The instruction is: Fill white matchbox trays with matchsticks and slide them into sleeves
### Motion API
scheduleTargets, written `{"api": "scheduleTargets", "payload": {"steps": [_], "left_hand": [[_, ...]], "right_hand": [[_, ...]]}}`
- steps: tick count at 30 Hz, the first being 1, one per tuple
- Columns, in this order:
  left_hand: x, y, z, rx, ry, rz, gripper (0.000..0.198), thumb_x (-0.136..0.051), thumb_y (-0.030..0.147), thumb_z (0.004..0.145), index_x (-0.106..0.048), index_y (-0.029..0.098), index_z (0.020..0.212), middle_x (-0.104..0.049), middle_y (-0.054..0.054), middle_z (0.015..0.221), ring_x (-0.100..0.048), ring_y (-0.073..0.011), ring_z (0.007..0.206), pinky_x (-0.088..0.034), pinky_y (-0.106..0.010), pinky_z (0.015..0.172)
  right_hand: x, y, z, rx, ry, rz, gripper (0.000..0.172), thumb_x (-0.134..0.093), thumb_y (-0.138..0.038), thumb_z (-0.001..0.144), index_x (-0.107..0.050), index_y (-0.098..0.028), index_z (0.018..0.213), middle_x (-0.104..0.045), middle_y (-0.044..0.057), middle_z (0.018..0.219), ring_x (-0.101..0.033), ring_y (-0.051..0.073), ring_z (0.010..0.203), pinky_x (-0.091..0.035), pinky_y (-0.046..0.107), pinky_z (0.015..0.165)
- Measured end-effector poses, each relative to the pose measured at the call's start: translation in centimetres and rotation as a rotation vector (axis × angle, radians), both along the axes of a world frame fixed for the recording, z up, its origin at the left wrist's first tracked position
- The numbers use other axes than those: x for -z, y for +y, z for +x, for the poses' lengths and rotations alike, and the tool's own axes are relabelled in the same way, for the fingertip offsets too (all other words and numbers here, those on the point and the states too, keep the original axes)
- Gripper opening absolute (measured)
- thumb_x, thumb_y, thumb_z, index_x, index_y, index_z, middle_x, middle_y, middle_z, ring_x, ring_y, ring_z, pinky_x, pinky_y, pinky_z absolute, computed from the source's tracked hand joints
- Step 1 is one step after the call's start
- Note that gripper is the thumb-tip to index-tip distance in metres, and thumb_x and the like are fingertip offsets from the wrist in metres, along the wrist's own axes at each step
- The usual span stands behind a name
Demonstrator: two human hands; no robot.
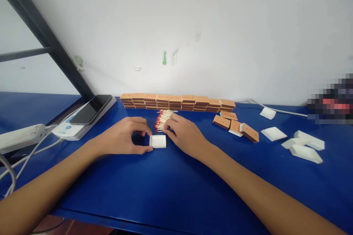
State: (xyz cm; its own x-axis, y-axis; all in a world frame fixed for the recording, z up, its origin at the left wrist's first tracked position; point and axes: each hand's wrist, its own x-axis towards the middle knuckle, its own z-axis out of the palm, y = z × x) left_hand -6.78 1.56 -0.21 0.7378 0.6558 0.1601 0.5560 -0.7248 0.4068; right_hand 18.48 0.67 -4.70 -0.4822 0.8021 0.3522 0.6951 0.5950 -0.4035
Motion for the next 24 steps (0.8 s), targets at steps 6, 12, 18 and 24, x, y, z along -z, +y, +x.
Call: {"api": "scheduleTargets", "payload": {"steps": [6, 12, 18, 24], "left_hand": [[0.0, 0.0, -0.1, 0.006, -0.003, -0.008, 0.032, -0.085, 0.045, 0.077, -0.077, 0.022, 0.097, -0.064, -0.001, 0.087, -0.059, -0.0142, 0.077, -0.046, -0.031, 0.069], [-0.1, -0.1, -0.1, 0.005, -0.002, -0.009, 0.031, -0.085, 0.044, 0.076, -0.077, 0.022, 0.097, -0.064, 0.0, 0.087, -0.059, -0.0137, 0.077, -0.047, -0.03, 0.068], [-0.1, -0.1, 0.0, 0.002, -0.005, 0.009, 0.031, -0.084, 0.044, 0.077, -0.077, 0.021, 0.097, -0.065, -0.001, 0.086, -0.06, -0.0142, 0.075, -0.047, -0.029, 0.067], [0.1, -0.1, 0.1, 0.013, -0.013, 0.011, 0.032, -0.084, 0.043, 0.077, -0.077, 0.021, 0.099, -0.064, -0.001, 0.086, -0.058, -0.0138, 0.076, -0.046, -0.03, 0.068]], "right_hand": [[-0.1, 0.0, 0.0, 0.005, -0.008, -0.001, 0.008, -0.061, -0.02, 0.101, -0.067, -0.019, 0.096, -0.061, 0.004, 0.096, -0.057, 0.016, 0.081, -0.043, 0.029, 0.073], [0.0, 0.1, 0.0, 0.038, -0.017, -0.061, 0.008, -0.061, -0.021, 0.1, -0.067, -0.02, 0.095, -0.061, 0.004, 0.096, -0.058, 0.016, 0.08, -0.042, 0.029, 0.071], [-0.9, -0.1, 0.9, 0.008, -0.036, -0.075, 0.012, -0.057, -0.026, 0.103, -0.064, -0.02, 0.096, -0.06, 0.004, 0.096, -0.055, 0.016, 0.077, -0.042, 0.03, 0.07], [-2.6, -1.9, 0.6, -0.018, 0.049, -0.124, 0.014, -0.058, -0.027, 0.103, -0.064, -0.022, 0.092, -0.061, 0.002, 0.092, -0.056, 0.015, 0.076, -0.042, 0.029, 0.069]]}}
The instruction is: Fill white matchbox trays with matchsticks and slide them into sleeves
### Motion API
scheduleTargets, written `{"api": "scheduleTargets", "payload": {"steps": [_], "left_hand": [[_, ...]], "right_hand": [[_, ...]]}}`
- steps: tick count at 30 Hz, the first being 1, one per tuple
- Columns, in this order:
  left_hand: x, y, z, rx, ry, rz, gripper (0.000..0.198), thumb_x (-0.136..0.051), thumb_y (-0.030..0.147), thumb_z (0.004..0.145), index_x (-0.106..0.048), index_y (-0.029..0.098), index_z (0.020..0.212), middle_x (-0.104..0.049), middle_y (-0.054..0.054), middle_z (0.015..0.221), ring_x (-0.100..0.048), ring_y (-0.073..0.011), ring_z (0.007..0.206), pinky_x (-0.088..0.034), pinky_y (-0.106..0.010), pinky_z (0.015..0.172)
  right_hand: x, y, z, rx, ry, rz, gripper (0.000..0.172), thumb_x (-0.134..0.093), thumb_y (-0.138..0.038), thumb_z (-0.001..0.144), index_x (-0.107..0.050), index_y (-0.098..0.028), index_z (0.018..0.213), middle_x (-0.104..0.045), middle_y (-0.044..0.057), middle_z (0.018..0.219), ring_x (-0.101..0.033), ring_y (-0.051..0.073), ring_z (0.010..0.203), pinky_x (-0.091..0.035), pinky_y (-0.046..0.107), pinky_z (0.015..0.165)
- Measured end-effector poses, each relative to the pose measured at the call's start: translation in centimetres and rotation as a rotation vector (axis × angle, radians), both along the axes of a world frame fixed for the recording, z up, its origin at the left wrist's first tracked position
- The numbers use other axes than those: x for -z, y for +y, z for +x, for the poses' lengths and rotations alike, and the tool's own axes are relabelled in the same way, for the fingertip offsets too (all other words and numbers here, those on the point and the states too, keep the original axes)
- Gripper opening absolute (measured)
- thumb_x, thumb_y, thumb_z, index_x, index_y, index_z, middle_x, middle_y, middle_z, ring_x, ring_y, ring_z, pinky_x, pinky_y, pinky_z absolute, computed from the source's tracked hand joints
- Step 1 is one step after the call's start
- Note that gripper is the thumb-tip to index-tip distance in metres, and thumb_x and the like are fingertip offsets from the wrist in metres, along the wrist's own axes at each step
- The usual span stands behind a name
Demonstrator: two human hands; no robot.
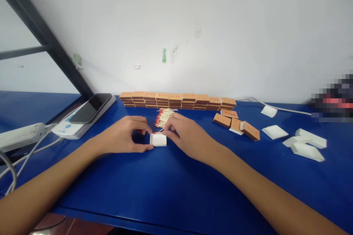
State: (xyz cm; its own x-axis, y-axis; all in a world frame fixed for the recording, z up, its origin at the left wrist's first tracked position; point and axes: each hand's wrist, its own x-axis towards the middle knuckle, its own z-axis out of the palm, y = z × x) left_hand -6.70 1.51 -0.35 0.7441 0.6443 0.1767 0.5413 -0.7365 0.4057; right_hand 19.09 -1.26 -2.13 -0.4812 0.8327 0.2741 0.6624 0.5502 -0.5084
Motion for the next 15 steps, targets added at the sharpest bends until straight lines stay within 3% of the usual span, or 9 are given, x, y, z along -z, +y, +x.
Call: {"api": "scheduleTargets", "payload": {"steps": [6, 15], "left_hand": [[0.0, -0.2, 0.1, 0.009, -0.021, 0.004, 0.03, -0.084, 0.043, 0.078, -0.078, 0.021, 0.097, -0.064, 0.0, 0.085, -0.059, -0.0135, 0.075, -0.047, -0.03, 0.068], [-0.1, -0.2, 0.0, 0.001, -0.006, -0.019, 0.029, -0.084, 0.043, 0.077, -0.077, 0.021, 0.096, -0.064, 0.0, 0.086, -0.059, -0.0134, 0.075, -0.047, -0.03, 0.067]], "right_hand": [[0.1, -1.0, -1.2, -0.029, -0.077, 0.025, 0.011, -0.059, -0.02, 0.1, -0.065, -0.021, 0.091, -0.063, 0.003, 0.094, -0.057, 0.016, 0.077, -0.042, 0.03, 0.068], [2.1, 1.3, -0.1, 0.0, -0.071, 0.101, 0.014, -0.059, -0.021, 0.102, -0.069, -0.021, 0.111, -0.061, 0.005, 0.104, -0.059, 0.017, 0.084, -0.045, 0.031, 0.074]]}}
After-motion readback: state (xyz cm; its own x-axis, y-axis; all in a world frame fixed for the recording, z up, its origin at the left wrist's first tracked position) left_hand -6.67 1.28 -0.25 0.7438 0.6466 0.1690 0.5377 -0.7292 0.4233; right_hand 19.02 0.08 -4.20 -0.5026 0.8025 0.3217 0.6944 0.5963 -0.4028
